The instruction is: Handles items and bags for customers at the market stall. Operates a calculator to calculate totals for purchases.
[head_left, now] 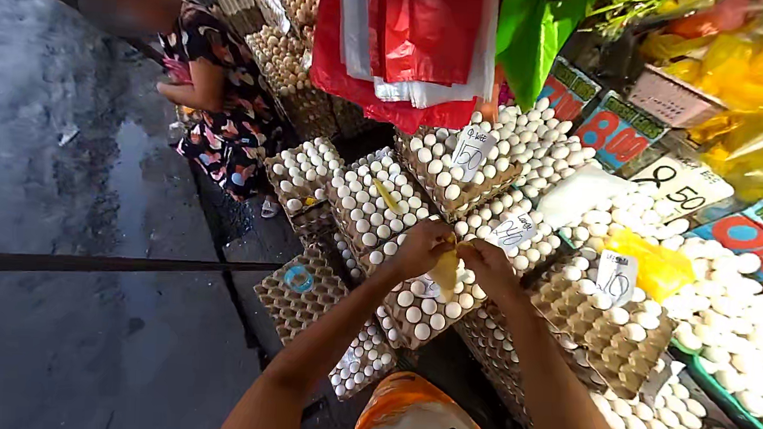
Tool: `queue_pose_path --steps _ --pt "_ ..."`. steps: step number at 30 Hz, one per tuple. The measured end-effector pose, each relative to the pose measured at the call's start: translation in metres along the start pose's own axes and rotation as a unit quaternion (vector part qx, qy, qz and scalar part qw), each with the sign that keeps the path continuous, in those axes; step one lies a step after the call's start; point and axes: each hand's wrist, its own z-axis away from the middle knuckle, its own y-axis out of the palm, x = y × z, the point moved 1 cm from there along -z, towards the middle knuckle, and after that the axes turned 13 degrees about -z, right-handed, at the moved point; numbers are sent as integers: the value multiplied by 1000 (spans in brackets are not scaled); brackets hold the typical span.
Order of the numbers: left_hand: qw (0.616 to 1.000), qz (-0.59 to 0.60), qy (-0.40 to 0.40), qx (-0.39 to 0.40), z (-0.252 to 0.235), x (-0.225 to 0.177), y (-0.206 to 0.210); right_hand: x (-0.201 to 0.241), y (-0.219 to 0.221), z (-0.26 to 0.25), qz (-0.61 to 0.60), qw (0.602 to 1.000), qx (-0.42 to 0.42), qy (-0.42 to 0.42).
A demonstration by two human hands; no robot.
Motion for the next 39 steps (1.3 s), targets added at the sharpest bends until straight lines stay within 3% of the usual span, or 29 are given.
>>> queue_pose_path --steps 4,8,12,15,20,25,32,39 --pt "997 60 -34 43 -4 28 -5 -15 18 -39 47 998 10 -34" --pt "994 92 2 64 -7 59 -5 -31 31 -60 42 995 -26 -86" --pt "993 89 -23 70 -5 72 -9 -39 35 -71 -31 999 -1 -45" --pt "992 91 -76 45 -5 73 -10 -36 38 -75 -28 998 26 -40" --pt "986 68 -153 -14 -6 68 4 -33 44 -78 60 991 -4 -122" --pt "979 49 -196 -34 -3 68 5 -26 41 -84 167 982 16 -88" --pt "975 139 -159 -76 10 75 24 -7 40 -105 261 964 3 -56" --pt "979 105 -175 -26 14 91 22 -12 44 -105 265 962 -61 -34"
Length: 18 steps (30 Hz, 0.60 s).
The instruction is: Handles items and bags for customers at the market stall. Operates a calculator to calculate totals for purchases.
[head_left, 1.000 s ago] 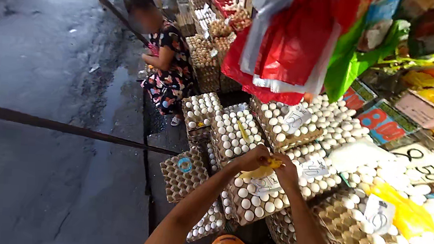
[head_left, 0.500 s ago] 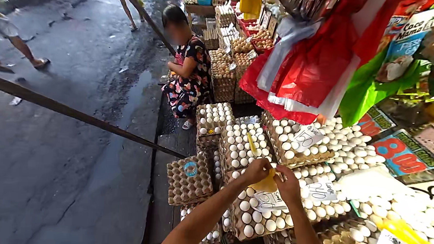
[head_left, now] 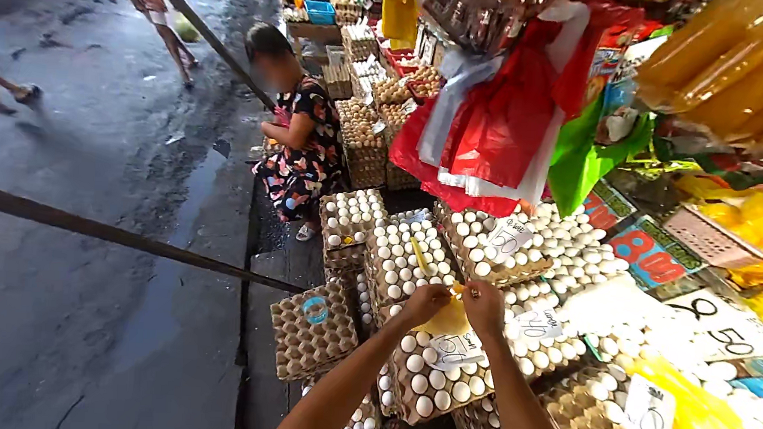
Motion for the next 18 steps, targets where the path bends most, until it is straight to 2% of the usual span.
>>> queue_pose_path --steps 2,5,7,9,12,15,18 --pt "999 -30 -10 20 -5 0 -19 -5 10 10 -3 999 12 31" --pt "995 -74 -72 -17 -23 -9 -77 -12 15 19 -15 996 46 81" --pt "987 -92 -97 -84 -42 -9 -122 -21 19 26 -49 993 46 95" --pt "975 -115 -84 -170 -68 -1 -167 -28 22 28 -71 993 43 86" --pt "941 -136 -116 -287 -103 -5 -228 -31 25 30 -91 993 32 65" --pt "904 -136 -183 -361 -132 -8 -267 -28 25 32 -89 994 34 61" --pt "888 -134 -203 -391 -162 7 -279 -29 22 40 -96 993 41 60"
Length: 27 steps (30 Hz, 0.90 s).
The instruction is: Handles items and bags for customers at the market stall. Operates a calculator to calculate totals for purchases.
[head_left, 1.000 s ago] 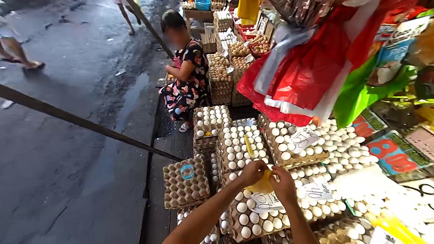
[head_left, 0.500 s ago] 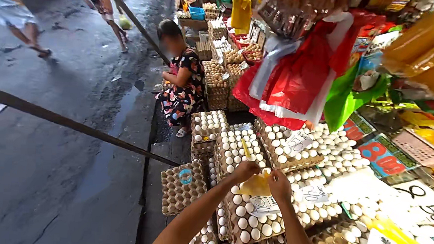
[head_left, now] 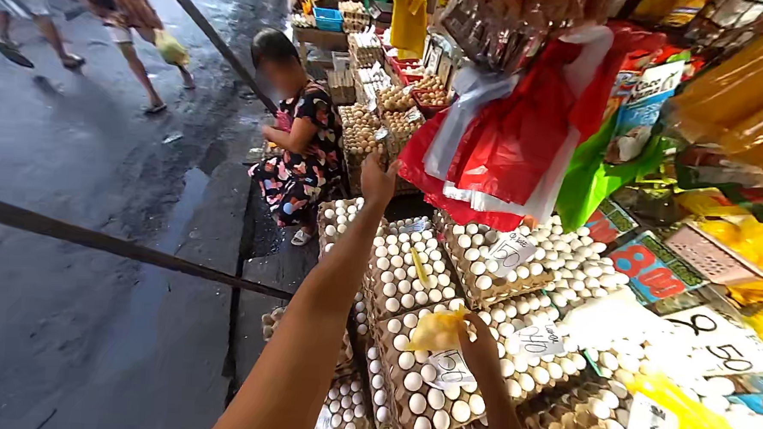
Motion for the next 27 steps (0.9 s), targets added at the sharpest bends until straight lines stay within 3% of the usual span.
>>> queue_pose_path --steps 4,8,13,17,20,27 --pt "999 28 37 26 -13 -11 16 -4 -10 20 -27 999 -34 9" --pt "996 46 62 -35 -6 -20 21 -20 -25 47 -58 995 -74 35" --pt "994 24 92 -46 -2 -16 6 -32 -41 67 -79 988 -134 24" --pt "985 -1 167 -33 6 -2 -12 -10 -39 60 -67 989 -134 7" --pt "979 -16 203 -3 25 8 -30 16 -26 48 -57 988 -129 -56" --pt "981 1 195 7 109 16 -68 92 17 23 45 968 -65 -238"
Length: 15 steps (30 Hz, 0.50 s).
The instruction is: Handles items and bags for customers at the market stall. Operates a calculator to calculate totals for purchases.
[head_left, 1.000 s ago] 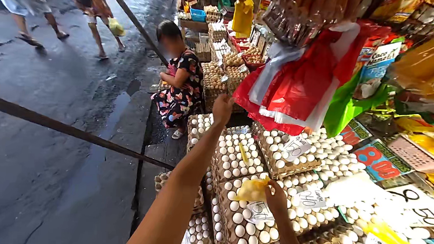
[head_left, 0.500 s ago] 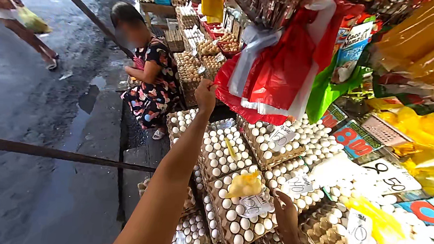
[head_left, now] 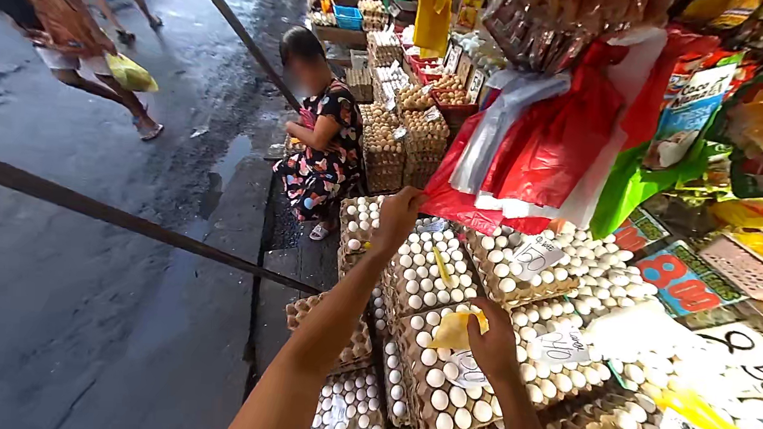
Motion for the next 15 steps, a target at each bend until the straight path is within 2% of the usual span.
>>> queue_pose_path --steps 3,8,12,15 --pt "999 44 -7 -20 27 -18 -5 25 4 -22 32 999 -5 -41" --pt "995 97 -25 -4 70 -56 -10 39 10 -44 69 996 -33 -38" --pt "993 61 -71 72 44 -57 6 42 8 -42 79 997 -7 1" --pt "991 -9 -60 115 10 -59 5 43 -1 -33 81 997 -9 14"
